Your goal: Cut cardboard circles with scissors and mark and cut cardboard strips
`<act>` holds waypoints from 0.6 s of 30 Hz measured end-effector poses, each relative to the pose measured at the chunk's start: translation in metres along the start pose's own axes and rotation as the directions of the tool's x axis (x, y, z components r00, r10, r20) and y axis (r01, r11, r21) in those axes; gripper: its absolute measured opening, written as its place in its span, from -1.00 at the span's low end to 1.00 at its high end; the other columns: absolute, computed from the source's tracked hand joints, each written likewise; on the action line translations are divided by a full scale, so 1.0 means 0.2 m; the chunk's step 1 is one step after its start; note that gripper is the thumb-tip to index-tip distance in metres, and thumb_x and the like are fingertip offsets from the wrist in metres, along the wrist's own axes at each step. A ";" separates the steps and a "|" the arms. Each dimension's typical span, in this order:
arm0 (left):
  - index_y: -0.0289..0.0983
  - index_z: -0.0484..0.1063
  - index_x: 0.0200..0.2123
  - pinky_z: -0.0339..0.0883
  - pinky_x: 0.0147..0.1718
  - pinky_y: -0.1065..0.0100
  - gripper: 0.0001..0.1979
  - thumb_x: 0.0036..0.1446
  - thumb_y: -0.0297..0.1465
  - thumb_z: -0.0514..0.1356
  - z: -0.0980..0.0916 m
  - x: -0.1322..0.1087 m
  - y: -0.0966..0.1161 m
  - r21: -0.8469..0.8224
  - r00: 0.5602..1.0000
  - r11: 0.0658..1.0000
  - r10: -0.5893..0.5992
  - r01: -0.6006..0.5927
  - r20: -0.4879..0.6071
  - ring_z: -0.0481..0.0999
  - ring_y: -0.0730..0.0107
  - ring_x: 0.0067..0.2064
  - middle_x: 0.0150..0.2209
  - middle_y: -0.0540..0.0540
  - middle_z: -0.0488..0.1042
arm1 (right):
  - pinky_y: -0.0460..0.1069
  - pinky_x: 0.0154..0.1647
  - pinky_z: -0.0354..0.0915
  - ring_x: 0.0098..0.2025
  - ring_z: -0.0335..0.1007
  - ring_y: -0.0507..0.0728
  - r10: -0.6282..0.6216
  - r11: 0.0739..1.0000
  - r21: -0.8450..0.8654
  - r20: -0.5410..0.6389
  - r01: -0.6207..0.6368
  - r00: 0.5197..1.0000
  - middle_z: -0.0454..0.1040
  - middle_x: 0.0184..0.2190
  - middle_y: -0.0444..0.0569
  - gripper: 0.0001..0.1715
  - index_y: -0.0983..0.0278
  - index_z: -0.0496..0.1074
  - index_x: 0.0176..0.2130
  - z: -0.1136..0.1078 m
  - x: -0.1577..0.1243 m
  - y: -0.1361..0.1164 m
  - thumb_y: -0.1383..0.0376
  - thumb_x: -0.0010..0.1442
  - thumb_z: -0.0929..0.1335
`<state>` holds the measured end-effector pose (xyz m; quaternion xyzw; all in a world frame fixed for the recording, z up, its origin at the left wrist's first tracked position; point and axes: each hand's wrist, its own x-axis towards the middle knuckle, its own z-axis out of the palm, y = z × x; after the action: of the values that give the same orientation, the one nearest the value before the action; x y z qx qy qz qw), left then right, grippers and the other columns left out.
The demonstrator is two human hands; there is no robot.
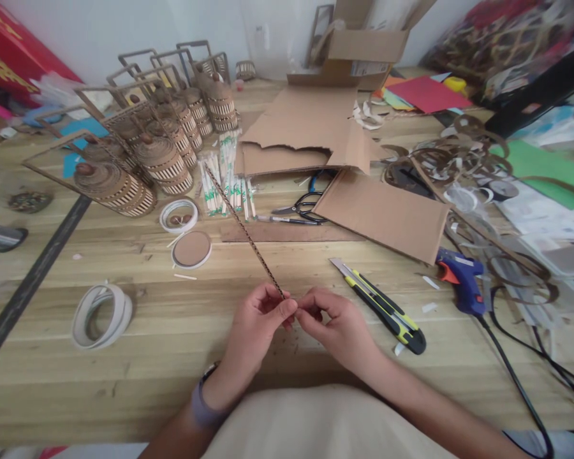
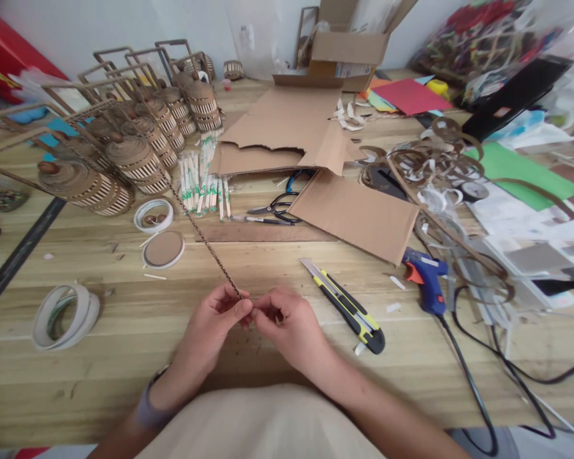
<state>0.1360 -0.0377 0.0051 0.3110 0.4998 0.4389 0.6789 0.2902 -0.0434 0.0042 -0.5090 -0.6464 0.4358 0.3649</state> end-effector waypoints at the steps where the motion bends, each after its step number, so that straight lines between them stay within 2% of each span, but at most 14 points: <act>1: -0.27 0.39 -0.50 0.33 -0.53 0.44 -0.51 -0.23 -0.07 0.53 0.00 0.00 0.00 -0.004 1.000 1.000 -0.005 0.005 0.001 0.43 0.49 -0.53 -0.56 0.08 0.44 | -0.10 -0.50 0.20 -0.52 0.31 0.03 0.001 1.000 -0.001 0.002 -0.001 1.000 0.48 -0.57 -0.13 -0.75 0.24 0.53 -0.48 0.00 0.00 0.00 0.33 0.19 0.33; 9: -0.29 0.42 -0.49 0.34 -0.55 0.44 -0.46 -0.33 -0.05 0.56 0.01 0.01 0.02 -0.056 0.999 0.998 -0.014 0.011 -0.048 0.43 0.52 -0.55 -0.54 0.09 0.45 | -0.10 -0.45 0.27 -0.50 0.35 0.04 -0.031 1.000 -0.003 -0.006 0.031 1.000 0.51 -0.54 -0.11 -0.73 0.22 0.55 -0.45 -0.01 0.00 -0.02 0.33 0.23 0.32; 13: -0.28 0.38 -0.51 0.35 -0.54 0.43 -0.47 -0.30 -0.06 0.55 0.01 0.01 0.01 -0.060 0.999 0.998 -0.005 0.003 -0.046 0.44 0.51 -0.55 -0.53 0.08 0.46 | -0.09 -0.44 0.27 -0.49 0.36 0.05 -0.057 0.998 -0.029 -0.017 0.056 0.998 0.50 -0.54 -0.10 -0.73 0.22 0.55 -0.45 -0.01 -0.01 -0.02 0.34 0.23 0.32; 18: -0.28 0.41 -0.48 0.37 -0.52 0.43 -0.50 -0.26 -0.08 0.54 0.00 0.01 0.00 -0.034 0.998 0.999 0.014 -0.016 -0.055 0.45 0.50 -0.54 -0.51 0.08 0.45 | -0.09 -0.46 0.27 -0.50 0.36 0.04 -0.020 1.000 -0.014 -0.015 0.019 1.000 0.48 -0.55 -0.12 -0.76 0.24 0.55 -0.44 -0.01 -0.01 -0.01 0.33 0.21 0.34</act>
<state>0.1371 -0.0371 0.0044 0.2909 0.5084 0.4608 0.6667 0.2911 -0.0448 0.0060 -0.5087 -0.6515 0.4236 0.3706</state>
